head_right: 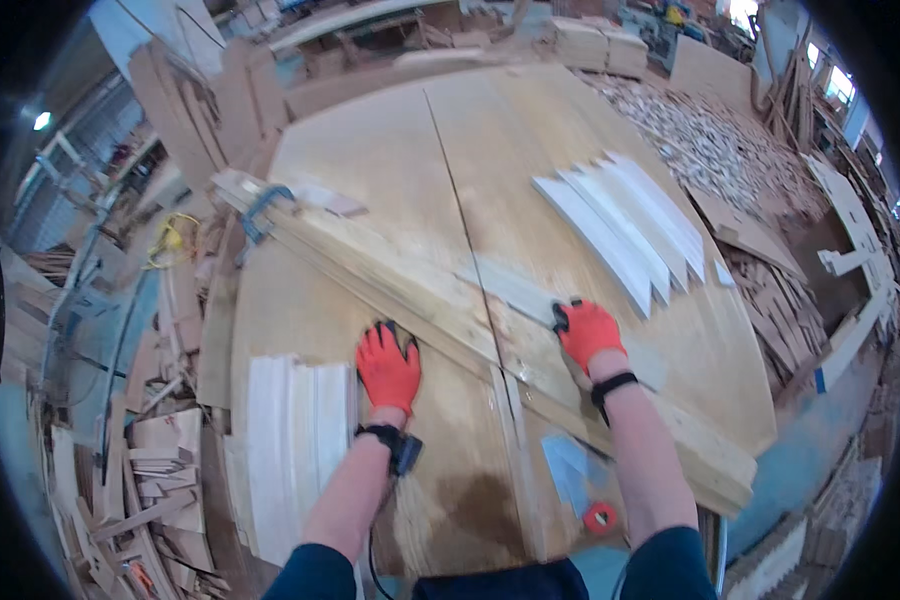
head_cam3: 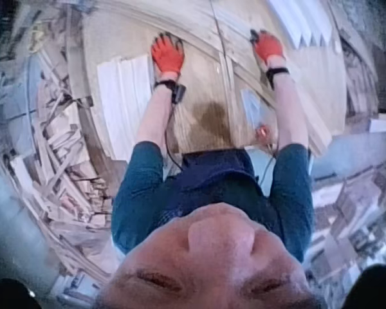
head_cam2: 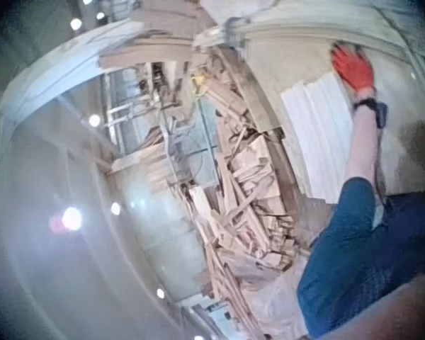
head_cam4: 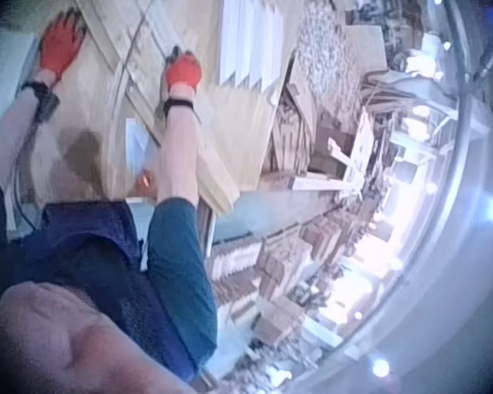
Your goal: The person sands multiple thin wooden planks on a workbench using a handheld power sander. They pick up each plank, sand it, and place it into a growing stack on the right side of the table. The person wears red gloves and uses a clamp to secure a guide piece on the workbench.
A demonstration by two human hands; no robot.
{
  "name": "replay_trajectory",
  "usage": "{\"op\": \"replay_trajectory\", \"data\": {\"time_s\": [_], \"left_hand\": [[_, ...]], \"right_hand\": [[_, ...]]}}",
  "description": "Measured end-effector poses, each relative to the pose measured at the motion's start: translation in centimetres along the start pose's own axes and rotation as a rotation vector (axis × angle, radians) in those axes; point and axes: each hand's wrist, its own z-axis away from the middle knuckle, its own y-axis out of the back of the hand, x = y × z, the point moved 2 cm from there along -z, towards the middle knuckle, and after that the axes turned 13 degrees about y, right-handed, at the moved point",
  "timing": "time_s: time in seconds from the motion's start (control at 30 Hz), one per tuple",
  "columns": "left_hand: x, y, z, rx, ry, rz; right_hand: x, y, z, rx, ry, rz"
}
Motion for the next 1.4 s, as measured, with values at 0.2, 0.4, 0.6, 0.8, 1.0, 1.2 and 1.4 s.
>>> {"op": "replay_trajectory", "data": {"time_s": [0.2,0.4,0.6,0.8,1.0,1.2,1.4], "left_hand": [[1.2,1.5,6.5,-0.001,-0.029,0.070],[-1.5,4.8,12.5,0.065,-0.026,0.025],[-3.2,7.3,20.6,0.008,-0.001,0.023],[-4.3,10.4,25.8,0.041,-0.030,0.006],[-7.8,10.7,27.2,-0.047,0.084,0.564],[7.0,12.4,24.3,-0.188,-0.213,-0.077],[9.0,10.8,23.6,-0.484,-0.222,-0.256]], "right_hand": [[1.2,-0.9,7.3,0.037,-0.053,0.062],[-1.8,-0.2,13.7,0.083,0.000,0.085],[-2.3,2.0,20.7,0.003,0.125,0.220],[-1.3,-0.5,23.5,0.093,0.105,0.291],[-0.6,0.0,34.0,-0.062,0.069,0.177],[1.0,-0.8,44.6,-0.241,-0.024,0.189],[1.9,-0.7,52.0,-0.290,-0.202,0.091]]}}
